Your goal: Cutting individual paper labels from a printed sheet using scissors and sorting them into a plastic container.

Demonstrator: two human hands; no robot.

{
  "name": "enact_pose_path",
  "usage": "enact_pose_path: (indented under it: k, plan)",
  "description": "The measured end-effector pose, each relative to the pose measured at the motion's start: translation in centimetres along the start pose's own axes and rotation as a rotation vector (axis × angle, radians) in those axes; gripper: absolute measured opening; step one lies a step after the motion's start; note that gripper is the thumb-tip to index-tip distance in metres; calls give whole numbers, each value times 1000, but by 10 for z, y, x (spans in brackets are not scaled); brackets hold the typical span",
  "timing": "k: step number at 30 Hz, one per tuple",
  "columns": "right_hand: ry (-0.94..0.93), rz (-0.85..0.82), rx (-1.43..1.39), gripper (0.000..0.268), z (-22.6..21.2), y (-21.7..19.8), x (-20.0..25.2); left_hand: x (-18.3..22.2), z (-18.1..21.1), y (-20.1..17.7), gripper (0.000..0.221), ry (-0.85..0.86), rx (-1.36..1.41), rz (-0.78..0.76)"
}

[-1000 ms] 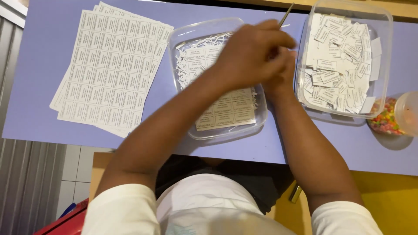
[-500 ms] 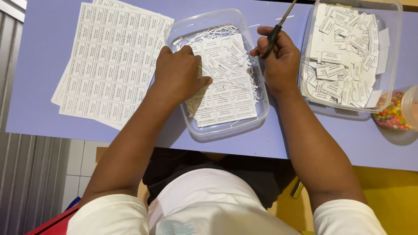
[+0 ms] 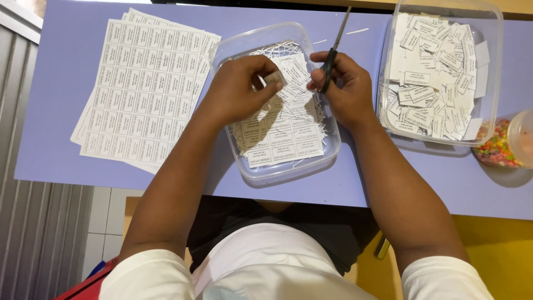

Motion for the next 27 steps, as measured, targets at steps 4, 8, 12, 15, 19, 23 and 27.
enact_pose_path:
  k: [4,8,12,15,19,23,27]
  plan:
    - [-152,-158,330,41,-3,-4,4,-19,12,-4,11,306,336,156]
    - [-211,-219,352,43,-9,-5,3,-36,16,2,18,315,621,214]
    - [-217,-258,338,48,-6,-5,1,-43,10,16,16,296,914,141]
    - [-192,-306,341,58,-6,-2,2,-41,9,16,18,294,870,149]
    - [-186,-331,359,68,-13,3,1,-37,9,15,23,348,885,182]
    - [-134,-321,390,60,-15,4,2,-34,12,16,25,272,929,187]
    - [-182,-336,404,53,-13,5,2,-37,6,20,34,179,967,208]
Point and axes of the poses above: each hand's wrist, its own x-axis away from the middle knuckle, its own y-axis out of the palm, z = x × y, the point moved 3 cm from there along -x, towards the middle knuckle, and after that the axes turned 4 degrees about x, right-handed, at the moved point
